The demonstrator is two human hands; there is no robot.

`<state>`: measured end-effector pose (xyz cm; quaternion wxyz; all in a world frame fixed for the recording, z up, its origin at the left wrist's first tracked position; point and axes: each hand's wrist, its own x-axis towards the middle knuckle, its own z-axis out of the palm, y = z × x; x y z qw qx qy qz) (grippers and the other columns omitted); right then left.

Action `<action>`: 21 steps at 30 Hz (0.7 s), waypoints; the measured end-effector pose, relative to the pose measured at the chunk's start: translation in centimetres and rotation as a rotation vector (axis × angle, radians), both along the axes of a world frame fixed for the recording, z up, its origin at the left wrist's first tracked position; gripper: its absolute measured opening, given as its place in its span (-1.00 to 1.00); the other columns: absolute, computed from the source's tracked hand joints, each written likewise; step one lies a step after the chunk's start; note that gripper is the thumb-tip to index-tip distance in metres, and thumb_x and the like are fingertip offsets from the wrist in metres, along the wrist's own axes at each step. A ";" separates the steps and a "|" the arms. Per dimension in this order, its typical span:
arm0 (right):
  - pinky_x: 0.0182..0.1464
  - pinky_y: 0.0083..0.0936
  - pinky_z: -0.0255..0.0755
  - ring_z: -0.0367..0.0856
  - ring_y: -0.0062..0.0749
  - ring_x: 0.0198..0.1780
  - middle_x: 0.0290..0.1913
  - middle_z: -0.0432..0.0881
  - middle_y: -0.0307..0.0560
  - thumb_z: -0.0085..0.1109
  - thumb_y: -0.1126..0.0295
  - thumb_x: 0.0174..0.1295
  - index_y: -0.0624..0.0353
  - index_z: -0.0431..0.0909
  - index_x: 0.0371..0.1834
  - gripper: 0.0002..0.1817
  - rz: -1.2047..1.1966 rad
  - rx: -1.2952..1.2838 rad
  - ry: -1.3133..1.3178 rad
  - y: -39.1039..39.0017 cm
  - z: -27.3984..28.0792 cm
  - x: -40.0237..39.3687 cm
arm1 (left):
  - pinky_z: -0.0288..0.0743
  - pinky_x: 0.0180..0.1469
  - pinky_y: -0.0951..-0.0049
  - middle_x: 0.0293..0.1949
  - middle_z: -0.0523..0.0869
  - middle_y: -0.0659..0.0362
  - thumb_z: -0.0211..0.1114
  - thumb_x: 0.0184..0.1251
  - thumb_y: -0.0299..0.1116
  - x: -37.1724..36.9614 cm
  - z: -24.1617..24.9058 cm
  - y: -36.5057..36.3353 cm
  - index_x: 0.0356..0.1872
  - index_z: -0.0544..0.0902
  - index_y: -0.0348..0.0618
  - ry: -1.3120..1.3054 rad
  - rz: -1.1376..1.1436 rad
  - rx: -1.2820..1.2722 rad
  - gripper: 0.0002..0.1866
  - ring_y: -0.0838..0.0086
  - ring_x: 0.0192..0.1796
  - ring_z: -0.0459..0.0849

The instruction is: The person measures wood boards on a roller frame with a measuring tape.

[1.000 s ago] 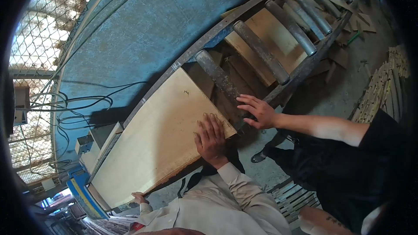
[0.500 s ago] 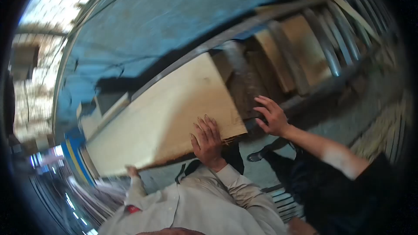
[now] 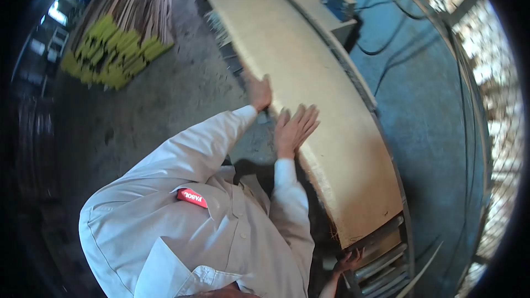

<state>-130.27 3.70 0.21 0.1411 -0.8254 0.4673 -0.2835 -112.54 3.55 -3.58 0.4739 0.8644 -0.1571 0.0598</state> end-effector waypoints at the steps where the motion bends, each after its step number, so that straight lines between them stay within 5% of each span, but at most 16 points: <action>1: 0.64 0.14 -0.24 0.01 0.16 0.65 0.59 0.16 0.34 0.09 0.01 0.44 0.30 0.38 0.42 -0.34 -0.061 -0.035 0.068 -0.3 -1.0 2.4 | -0.01 0.62 0.00 0.53 0.09 -0.49 0.33 0.39 -0.11 1.0 -1.9 0.1 0.51 -0.01 -0.64 0.029 -0.013 0.050 -0.02 -0.30 0.59 0.04; 5: 0.63 0.14 -0.18 0.05 0.10 0.65 0.58 0.22 0.25 0.00 -0.13 0.47 0.24 0.34 0.48 -0.27 -0.229 -0.136 0.255 -0.3 -2.7 5.4 | 0.10 0.58 0.01 0.52 0.17 -0.43 0.17 0.51 0.01 2.2 -1.9 9.2 0.56 0.02 -0.47 0.068 -0.321 0.076 -0.10 -0.23 0.59 0.10; 7: 0.63 0.10 -0.15 0.08 0.01 0.65 0.58 0.26 0.17 -0.04 -0.14 0.49 0.22 0.33 0.49 -0.27 -0.243 -0.121 0.324 -0.4 -2.3 5.7 | 0.14 0.56 0.04 0.43 0.38 -0.37 0.10 0.59 -0.04 6.0 2.1 19.2 0.52 0.23 -0.35 0.329 -0.923 0.293 -0.29 -0.21 0.52 0.27; 8: 0.63 0.10 -0.15 0.08 0.01 0.65 0.58 0.26 0.17 -0.04 -0.14 0.49 0.22 0.33 0.49 -0.27 -0.252 -0.130 0.332 0.0 -2.1 6.1 | 0.33 0.43 0.02 0.35 0.53 -0.22 0.10 0.60 -0.05 7.6 -3.9 24.2 0.46 0.40 -0.22 0.281 -0.980 0.348 -0.42 -0.14 0.41 0.46; 11: 0.64 0.02 -0.14 0.09 -0.03 0.64 0.59 0.25 0.16 -0.05 -0.10 0.51 0.22 0.34 0.50 -0.30 -0.280 -0.072 0.356 0.9 -0.8 7.3 | 0.44 0.34 0.03 0.23 0.64 -0.23 0.15 0.51 0.06 11.6 -17.5 42.2 0.26 0.61 -0.23 0.601 -0.817 0.668 -0.42 -0.13 0.30 0.58; 15: 0.64 -0.01 -0.11 0.12 -0.05 0.63 0.58 0.27 0.17 -0.03 -0.10 0.50 0.23 0.37 0.48 -0.30 -0.273 -0.094 0.340 1.4 -0.5 7.8 | 0.53 0.18 -0.05 0.01 0.76 -0.21 0.17 0.44 0.16 13.6 -24.5 66.2 0.04 0.74 -0.20 0.794 -0.397 1.043 -0.42 -0.18 0.12 0.69; 17: 0.62 0.01 -0.07 0.14 -0.04 0.62 0.57 0.29 0.17 -0.03 -0.09 0.51 0.23 0.39 0.46 -0.31 -0.282 -0.118 0.382 1.2 -0.9 7.9 | 0.53 0.24 0.02 0.14 0.73 -0.10 0.14 0.42 0.19 13.2 -27.2 73.9 0.10 0.75 -0.11 0.540 -0.251 0.935 -0.41 -0.03 0.20 0.68; 18: 0.62 0.01 -0.05 0.15 -0.04 0.62 0.56 0.30 0.17 -0.03 -0.09 0.51 0.23 0.39 0.46 -0.32 -0.281 -0.116 0.410 1.0 -1.0 7.9 | 0.51 0.25 0.01 0.15 0.72 -0.12 0.11 0.43 0.21 14.4 -23.9 74.7 0.07 0.75 -0.18 0.913 -0.355 0.987 -0.37 -0.05 0.21 0.67; 19: 0.62 0.01 -0.05 0.15 -0.04 0.62 0.56 0.30 0.17 -0.03 -0.09 0.51 0.23 0.39 0.46 -0.32 -0.266 -0.134 0.396 0.9 -0.9 8.1 | 0.51 0.24 0.00 0.12 0.73 -0.13 0.10 0.44 0.20 13.7 -25.9 77.2 0.00 0.78 -0.12 0.703 -0.284 0.892 -0.41 -0.06 0.19 0.68; 21: 0.61 0.01 -0.02 0.16 -0.04 0.61 0.56 0.30 0.17 -0.02 -0.08 0.51 0.24 0.38 0.46 -0.32 -0.291 -0.120 0.408 1.2 -1.0 8.1 | 0.52 0.22 0.00 0.07 0.75 -0.14 0.11 0.44 0.19 13.3 -26.2 77.8 -0.04 0.79 -0.14 0.756 -0.148 0.835 -0.42 -0.07 0.17 0.68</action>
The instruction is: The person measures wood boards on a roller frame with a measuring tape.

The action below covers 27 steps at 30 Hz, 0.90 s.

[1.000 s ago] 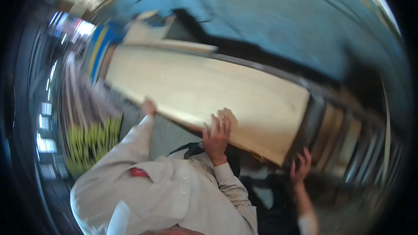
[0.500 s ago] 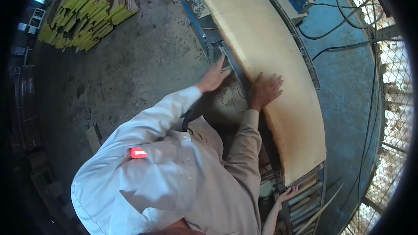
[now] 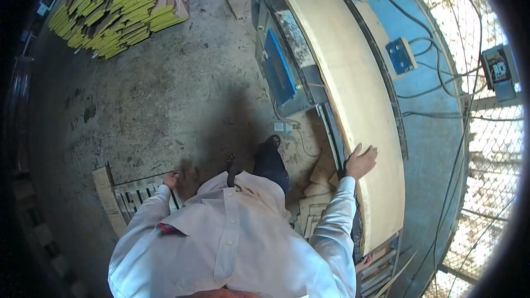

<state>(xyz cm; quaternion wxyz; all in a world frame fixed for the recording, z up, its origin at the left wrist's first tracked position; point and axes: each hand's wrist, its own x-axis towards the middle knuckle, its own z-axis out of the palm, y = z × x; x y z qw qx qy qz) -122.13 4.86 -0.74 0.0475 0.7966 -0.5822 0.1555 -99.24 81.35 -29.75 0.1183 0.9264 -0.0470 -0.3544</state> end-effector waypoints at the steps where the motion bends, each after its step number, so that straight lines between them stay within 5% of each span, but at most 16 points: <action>1: 0.61 0.01 -0.02 0.16 -0.04 0.61 0.56 0.30 0.17 -0.02 -0.08 0.51 0.24 0.38 0.46 -0.32 0.011 -0.007 -0.007 0.1 0.1 -0.1 | 0.53 0.20 0.00 0.01 0.77 -0.14 0.11 0.45 0.17 -0.1 0.6 0.0 -0.08 0.79 -0.15 0.005 0.132 0.010 -0.43 -0.08 0.15 0.69; 3: 0.61 0.00 -0.02 0.16 -0.04 0.61 0.55 0.31 0.16 -0.03 -0.07 0.51 0.24 0.38 0.46 -0.33 -0.008 0.016 -0.008 0.4 0.4 0.1 | 0.55 0.17 0.00 -0.08 0.79 -0.11 0.16 0.42 0.19 0.4 -0.5 -0.6 -0.09 0.78 -0.15 -0.093 -0.007 0.015 -0.44 -0.07 0.10 0.70; 5: 0.62 -0.01 -0.03 0.16 -0.04 0.61 0.56 0.30 0.16 -0.04 -0.06 0.52 0.24 0.38 0.46 -0.33 -0.010 0.014 -0.018 0.4 0.2 0.1 | 0.57 0.14 0.04 -0.12 0.79 -0.11 0.18 0.39 0.23 -0.5 -1.5 -2.7 -0.11 0.76 -0.25 -0.161 -0.438 0.044 -0.37 -0.06 0.06 0.72; 7: 0.62 -0.01 -0.03 0.15 -0.04 0.62 0.57 0.29 0.16 -0.05 -0.06 0.52 0.23 0.37 0.47 -0.33 -0.016 0.011 -0.006 0.3 0.1 0.0 | 0.56 0.14 0.07 -0.05 0.80 -0.11 0.22 0.37 0.22 -2.2 -0.5 -7.6 -0.07 0.78 -0.23 0.281 0.840 -0.537 -0.38 0.02 0.05 0.75; 8: 0.62 0.00 -0.03 0.14 -0.04 0.62 0.57 0.28 0.15 -0.05 -0.06 0.52 0.23 0.37 0.47 -0.33 -0.014 0.020 -0.007 0.2 0.0 0.0 | 0.56 0.14 0.07 -0.05 0.80 -0.11 0.22 0.37 0.22 -2.4 -0.6 -8.9 -0.07 0.78 -0.23 0.274 0.843 -0.544 -0.38 0.02 0.05 0.75; 10: 0.62 0.00 -0.04 0.14 -0.04 0.62 0.58 0.27 0.15 -0.05 -0.07 0.52 0.23 0.37 0.47 -0.33 -0.013 0.023 -0.019 0.2 0.0 -0.1 | 0.57 0.12 0.10 -0.02 0.80 -0.12 0.22 0.38 0.17 -2.6 -1.3 -10.4 -0.09 0.79 -0.23 0.084 0.394 -0.355 -0.42 0.04 0.01 0.77; 18: 0.55 0.00 0.06 0.26 0.13 0.54 0.49 0.39 0.29 0.03 -0.08 0.49 0.29 0.43 0.42 -0.31 0.125 -0.074 -0.081 -1.8 -1.9 -1.3 | 0.63 -0.06 0.08 -0.17 0.82 -0.10 0.24 0.41 0.12 1.5 1.8 -11.6 -0.26 0.78 -0.24 0.075 0.094 -0.193 -0.47 0.09 -0.16 0.80; 23: 0.60 -0.04 -0.01 0.22 -0.04 0.58 0.53 0.36 0.12 0.03 -0.10 0.47 0.17 0.43 0.43 -0.33 0.018 -0.050 -0.053 -1.0 -1.3 -1.2 | 0.61 -0.39 0.19 -0.32 0.77 0.01 0.19 0.53 -0.06 2.9 3.7 -13.3 -0.24 0.72 -0.24 0.161 0.258 -0.504 -0.60 0.20 -0.32 0.76; 26: 0.63 -0.05 -0.06 0.18 -0.10 0.61 0.56 0.32 0.06 0.01 -0.11 0.47 0.10 0.40 0.47 -0.34 -0.007 -0.052 -0.063 -0.9 -1.8 -1.5 | 0.64 -0.28 0.20 -0.29 0.78 0.02 0.19 0.54 -0.06 3.5 3.1 -13.2 -0.21 0.72 -0.29 0.232 0.308 -0.492 -0.58 0.21 -0.30 0.77; 27: 0.63 -0.05 -0.06 0.18 -0.10 0.61 0.56 0.32 0.06 0.01 -0.11 0.47 0.10 0.40 0.47 -0.34 -0.014 -0.047 -0.065 -1.0 -1.6 -1.3 | 0.63 -0.23 0.23 -0.29 0.79 0.04 0.19 0.54 -0.06 4.0 2.1 -13.1 -0.19 0.73 -0.30 0.202 0.154 -0.428 -0.57 0.24 -0.28 0.77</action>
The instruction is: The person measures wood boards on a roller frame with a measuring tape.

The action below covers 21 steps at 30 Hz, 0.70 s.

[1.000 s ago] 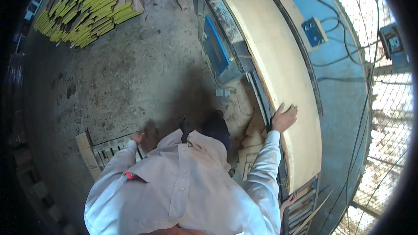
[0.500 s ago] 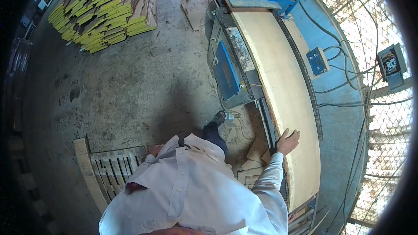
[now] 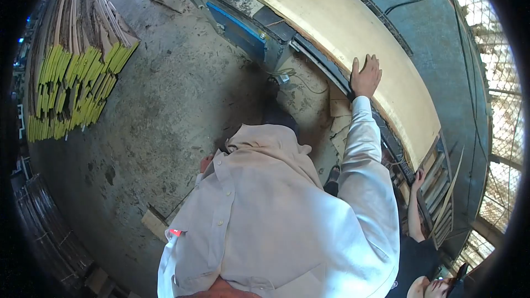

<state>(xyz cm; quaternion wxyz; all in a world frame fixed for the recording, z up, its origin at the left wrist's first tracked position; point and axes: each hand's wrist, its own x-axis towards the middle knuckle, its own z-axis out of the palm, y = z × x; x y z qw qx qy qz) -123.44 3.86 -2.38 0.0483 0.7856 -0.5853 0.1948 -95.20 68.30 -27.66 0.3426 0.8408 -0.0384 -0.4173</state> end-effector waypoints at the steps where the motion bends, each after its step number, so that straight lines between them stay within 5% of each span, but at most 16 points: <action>1: 0.63 -0.05 -0.07 0.17 -0.11 0.61 0.56 0.31 0.06 0.01 -0.11 0.47 0.08 0.39 0.47 -0.34 -0.004 0.009 0.012 0.1 0.0 -0.1 | 0.63 -0.17 0.25 -0.28 0.79 0.06 0.20 0.54 -0.06 0.3 -0.1 0.2 -0.17 0.73 -0.32 -0.056 -0.150 0.055 -0.57 0.27 -0.27 0.76; 8: 0.63 -0.05 -0.07 0.15 -0.11 0.62 0.57 0.30 0.05 0.00 -0.12 0.47 0.07 0.38 0.48 -0.34 -0.003 0.004 0.003 0.2 0.1 0.1 | 0.58 -0.11 0.28 -0.32 0.79 0.05 0.20 0.54 -0.06 0.2 2.4 -2.0 -0.19 0.75 -0.31 -0.028 -0.004 0.077 -0.57 0.34 -0.26 0.71; 16: 0.61 -0.03 -0.02 0.20 -0.10 0.60 0.53 0.36 0.09 0.03 -0.08 0.48 0.14 0.43 0.45 -0.36 0.019 -0.013 -0.006 0.5 0.7 0.2 | 0.57 -0.15 0.30 -0.34 0.80 0.06 0.22 0.50 -0.05 -0.1 4.3 -1.6 -0.24 0.76 -0.30 -0.102 -0.112 0.144 -0.56 0.36 -0.26 0.73; 21: 0.62 -0.06 -0.04 0.19 -0.11 0.61 0.54 0.36 0.09 0.01 -0.08 0.49 0.16 0.42 0.45 -0.35 0.027 -0.019 -0.010 0.9 0.7 0.2 | 0.56 0.05 0.05 -0.19 0.81 -0.13 0.20 0.41 0.08 -0.9 1.1 1.4 -0.25 0.81 -0.21 -0.214 -0.168 0.152 -0.50 -0.07 -0.09 0.76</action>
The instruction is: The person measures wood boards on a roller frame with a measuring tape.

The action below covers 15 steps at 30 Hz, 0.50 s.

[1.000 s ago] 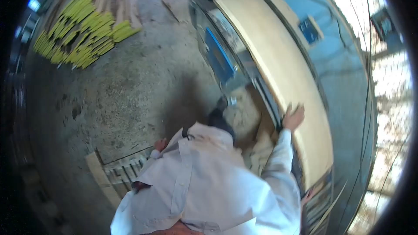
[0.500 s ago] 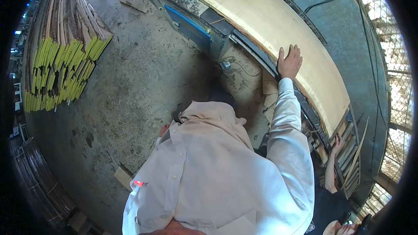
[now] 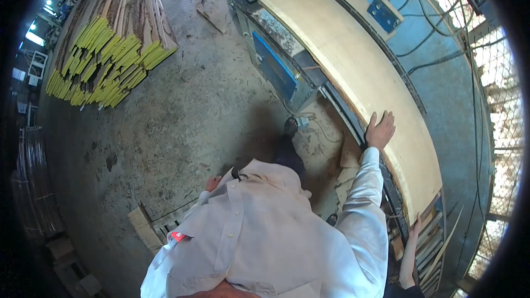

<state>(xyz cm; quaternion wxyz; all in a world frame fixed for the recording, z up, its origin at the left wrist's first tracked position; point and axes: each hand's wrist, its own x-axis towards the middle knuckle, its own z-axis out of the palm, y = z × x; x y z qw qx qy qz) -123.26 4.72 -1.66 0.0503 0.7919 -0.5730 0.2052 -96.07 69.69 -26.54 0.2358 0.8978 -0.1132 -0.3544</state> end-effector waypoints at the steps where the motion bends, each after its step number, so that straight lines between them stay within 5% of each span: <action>1: 0.63 -0.07 -0.04 0.19 -0.11 0.61 0.54 0.35 0.09 0.01 -0.08 0.49 0.17 0.41 0.45 -0.34 -0.008 0.009 0.008 0.0 0.1 0.1 | 0.56 0.05 0.05 -0.19 0.81 -0.13 0.20 0.41 0.08 -0.1 -0.6 0.5 -0.25 0.81 -0.21 -0.012 0.009 -0.015 -0.50 -0.07 -0.09 0.76; 8: 0.64 -0.09 -0.06 0.18 -0.11 0.61 0.55 0.34 0.06 0.00 -0.07 0.50 0.15 0.40 0.46 -0.35 -0.035 0.016 0.019 -0.1 0.0 0.0 | 0.56 0.18 0.05 -0.04 0.79 -0.14 0.19 0.40 0.17 -1.6 -2.0 2.5 -0.09 0.81 -0.19 0.107 -0.044 0.221 -0.43 -0.05 0.08 0.74; 15: 0.62 -0.07 -0.01 0.17 -0.07 0.61 0.53 0.35 0.10 0.04 -0.02 0.49 0.18 0.40 0.45 -0.38 -0.020 0.036 0.016 -0.2 0.1 0.3 | 0.57 0.16 0.10 0.04 0.81 0.03 0.22 0.39 0.12 1.8 -3.8 0.5 0.06 0.78 -0.02 0.101 -0.125 0.072 -0.51 0.09 0.11 0.76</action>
